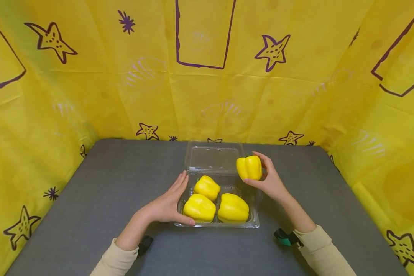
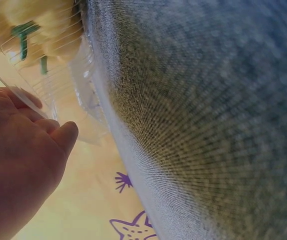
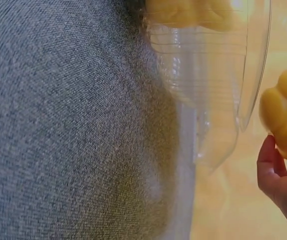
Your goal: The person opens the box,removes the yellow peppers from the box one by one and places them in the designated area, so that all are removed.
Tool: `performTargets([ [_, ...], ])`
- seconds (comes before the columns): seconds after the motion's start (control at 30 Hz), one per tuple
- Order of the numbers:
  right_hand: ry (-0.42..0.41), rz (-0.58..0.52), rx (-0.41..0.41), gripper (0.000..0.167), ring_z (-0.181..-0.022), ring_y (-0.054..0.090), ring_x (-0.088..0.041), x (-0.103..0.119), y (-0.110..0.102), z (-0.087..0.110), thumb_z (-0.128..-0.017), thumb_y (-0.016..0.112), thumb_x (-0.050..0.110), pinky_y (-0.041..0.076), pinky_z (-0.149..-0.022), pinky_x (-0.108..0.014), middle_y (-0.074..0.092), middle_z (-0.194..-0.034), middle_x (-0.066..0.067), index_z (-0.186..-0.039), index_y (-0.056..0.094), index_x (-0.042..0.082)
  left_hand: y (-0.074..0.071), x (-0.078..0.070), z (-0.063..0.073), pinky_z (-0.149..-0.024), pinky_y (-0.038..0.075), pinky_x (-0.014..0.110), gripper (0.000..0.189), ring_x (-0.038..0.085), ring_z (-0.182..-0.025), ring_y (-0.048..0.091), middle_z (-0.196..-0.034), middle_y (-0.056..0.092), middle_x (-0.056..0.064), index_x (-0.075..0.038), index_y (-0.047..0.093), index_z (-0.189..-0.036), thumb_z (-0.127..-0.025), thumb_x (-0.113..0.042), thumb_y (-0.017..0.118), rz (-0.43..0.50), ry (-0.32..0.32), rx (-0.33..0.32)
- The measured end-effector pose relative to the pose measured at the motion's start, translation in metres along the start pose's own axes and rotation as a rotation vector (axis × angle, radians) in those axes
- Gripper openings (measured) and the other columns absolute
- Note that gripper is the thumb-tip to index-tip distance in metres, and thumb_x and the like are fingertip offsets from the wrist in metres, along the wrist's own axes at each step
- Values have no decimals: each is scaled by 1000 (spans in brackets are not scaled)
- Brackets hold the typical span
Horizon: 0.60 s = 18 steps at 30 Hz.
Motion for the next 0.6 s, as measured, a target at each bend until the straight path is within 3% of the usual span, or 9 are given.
performTargets([
  [0.13,48,-10,-17,88,-110,44,-26,0,-4,1,-77,81,4,51,-77,-23,35,-140,-12,-149,31,16,0,0,1,-114,17,53,138,22,-148,-11,-162,-17,5,-7,-4,-156,-63,-62,83,13,1,1],
  [0.33,69,-67,-23,86,-111,45,-29,17,-6,4,-79,77,-2,51,-77,-22,36,-139,-21,-149,27,4,0,-1,0,-114,19,53,139,21,-147,-12,-162,-17,5,-7,-4,-156,-63,-63,83,25,6,2],
  [0.6,144,-74,-105,83,-109,44,-26,-17,-17,-2,-80,79,7,49,-79,-21,40,-134,-15,-148,31,13,1,0,0,-114,18,53,139,21,-147,-11,-162,-17,4,-9,-5,-156,-63,-64,83,20,2,-2],
])
Point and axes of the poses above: each hand's wrist, its own z-axis away from the middle knuckle, its own y-axis out of the palm, x = y × z, the point moved 8 cm from there along -z, towards the middle knuckle
